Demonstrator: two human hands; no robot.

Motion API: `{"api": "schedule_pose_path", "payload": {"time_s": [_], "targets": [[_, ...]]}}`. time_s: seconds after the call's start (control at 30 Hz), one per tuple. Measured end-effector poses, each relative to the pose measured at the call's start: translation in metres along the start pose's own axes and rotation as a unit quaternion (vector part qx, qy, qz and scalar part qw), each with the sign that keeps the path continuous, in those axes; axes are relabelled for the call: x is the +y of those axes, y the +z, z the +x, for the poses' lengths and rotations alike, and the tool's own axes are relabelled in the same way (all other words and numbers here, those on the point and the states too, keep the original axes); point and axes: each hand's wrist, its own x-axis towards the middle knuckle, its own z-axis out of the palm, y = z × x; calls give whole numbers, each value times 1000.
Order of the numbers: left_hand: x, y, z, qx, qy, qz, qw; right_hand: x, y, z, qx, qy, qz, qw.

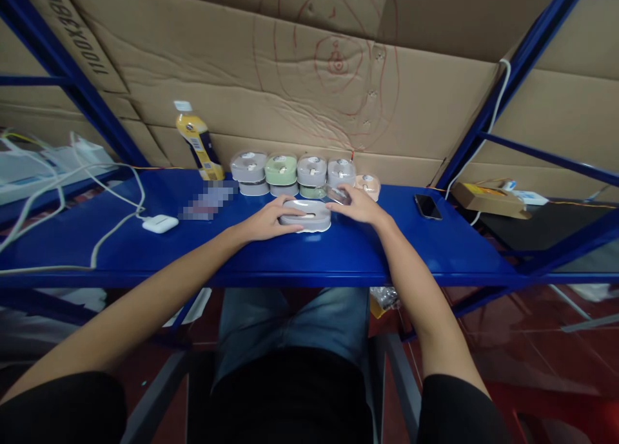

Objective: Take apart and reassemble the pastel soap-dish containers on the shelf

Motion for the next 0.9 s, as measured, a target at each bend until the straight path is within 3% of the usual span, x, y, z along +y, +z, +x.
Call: {"api": "schedule_pose_path", "payload": {"time_s": [0.17,0.33,0.47,0.67,0.9], "targets": [[-8,-8,2,42,-12,-8,999,-2,-1,0,-10,13,0,1000],[-29,-35,-5,86,-74,22,993,5,-13,-1,-53,34,-22,998],[-45,-51,-17,81,-106,55,990,20,-19,1,-85,26,-43,995],[-55,-56,-23,74,-150,85,982,29,-20,1,-127,48,-51,990],[-53,-58,-23,73,-140,77,984,27,-20,0,-126,47,-37,990]]}}
